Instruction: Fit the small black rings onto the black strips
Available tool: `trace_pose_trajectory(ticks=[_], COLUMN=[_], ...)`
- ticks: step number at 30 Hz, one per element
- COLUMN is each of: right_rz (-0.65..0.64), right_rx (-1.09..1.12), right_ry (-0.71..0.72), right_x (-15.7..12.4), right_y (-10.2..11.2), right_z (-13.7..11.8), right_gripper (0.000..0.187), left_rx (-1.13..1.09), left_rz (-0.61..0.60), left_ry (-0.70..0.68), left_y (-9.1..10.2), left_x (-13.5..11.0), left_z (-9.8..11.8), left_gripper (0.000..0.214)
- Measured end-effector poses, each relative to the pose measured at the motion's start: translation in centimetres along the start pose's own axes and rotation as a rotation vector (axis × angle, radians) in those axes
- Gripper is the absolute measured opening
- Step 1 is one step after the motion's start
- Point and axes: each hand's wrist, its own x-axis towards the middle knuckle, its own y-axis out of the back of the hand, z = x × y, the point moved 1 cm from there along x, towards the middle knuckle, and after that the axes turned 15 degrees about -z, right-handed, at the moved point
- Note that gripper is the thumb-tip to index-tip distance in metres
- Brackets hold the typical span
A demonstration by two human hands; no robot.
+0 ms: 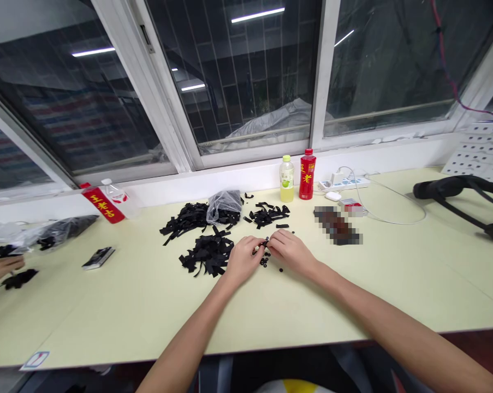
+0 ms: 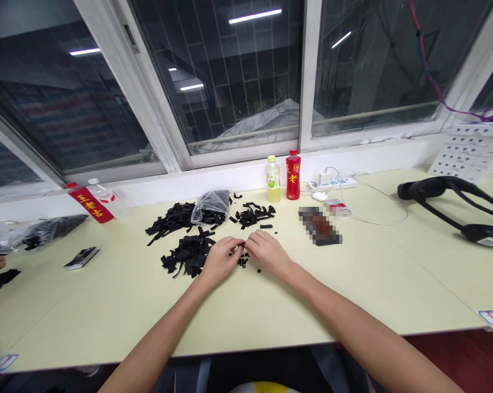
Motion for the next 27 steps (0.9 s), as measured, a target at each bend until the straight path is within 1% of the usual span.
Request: trace_pose_trajectory(ticks=[4, 5, 8, 10, 11, 12, 13, 16, 17, 18, 19, 21, 25, 27], right_rz=[-0.053, -0.064, -0.08, -0.063, -0.051, -0.047, -0.054, -0.124, -0.141, -0.149, -0.144, -0.11, -0.035, -0.032], right_rx=[0.096, 0.146, 0.345, 0.486, 0.542, 0.589, 0.631, 0.754, 0.791, 0.82, 0.838, 0.839, 0.765, 0.729], right_ry=[-0.021, -0.04, -0.138, -0.23, -0.276, -0.315, -0.344, -0.366, -0.362, -0.356, -0.354, -0.36, -0.356, -0.336], right_x=[0.2, 0.2, 0.4, 0.5, 0.5, 0.6, 0.6, 0.7, 0.8, 0.8, 0.8, 0.7, 0.5, 0.4], right_y=[0.8, 1.0, 1.7, 2.1, 2.3, 2.5, 2.6, 3.0, 3.1, 3.2, 3.3, 3.5, 3.8, 3.8], right_z=[-0.6, -0.8, -1.5, -2.1, -2.4, -2.7, -2.9, -3.1, -3.0, -2.9, -2.8, -2.3, -1.0, -0.4], right_gripper=[0.036, 0.033, 0.008, 0.035, 0.042, 0.043, 0.038, 0.007, 0.01, 0.018, 0.025, 0.031, 0.028, 0.026], left_rx=[0.046, 0.036, -0.062, -0.169, -0.228, -0.289, -0.349, -0.49, -0.518, -0.539, -0.555, -0.574, -0.523, -0.464], left_rz=[0.01, 0.023, 0.057, 0.07, 0.075, 0.079, 0.08, 0.068, 0.061, 0.056, 0.054, 0.049, 0.013, -0.011], left_ry=[-0.03, -0.024, 0.009, 0.035, 0.051, 0.07, 0.091, 0.164, 0.186, 0.203, 0.215, 0.227, 0.216, 0.193], left_y=[0.2, 0.3, 0.8, 1.0, 1.0, 1.0, 0.9, 0.7, 0.7, 0.7, 0.7, 0.9, 1.1, 1.0], left_x=[-0.3, -0.4, -0.4, -0.4, -0.3, -0.2, -0.2, 0.0, 0.1, 0.1, 0.1, 0.2, 0.2, 0.1], left_z=[-0.5, -0.6, -0.3, 0.2, 0.4, 0.6, 0.9, 1.3, 1.4, 1.4, 1.4, 1.3, 1.6, 1.9], left_gripper=[0.025, 0.025, 0.021, 0.018, 0.018, 0.019, 0.022, 0.034, 0.037, 0.04, 0.041, 0.043, 0.045, 0.043])
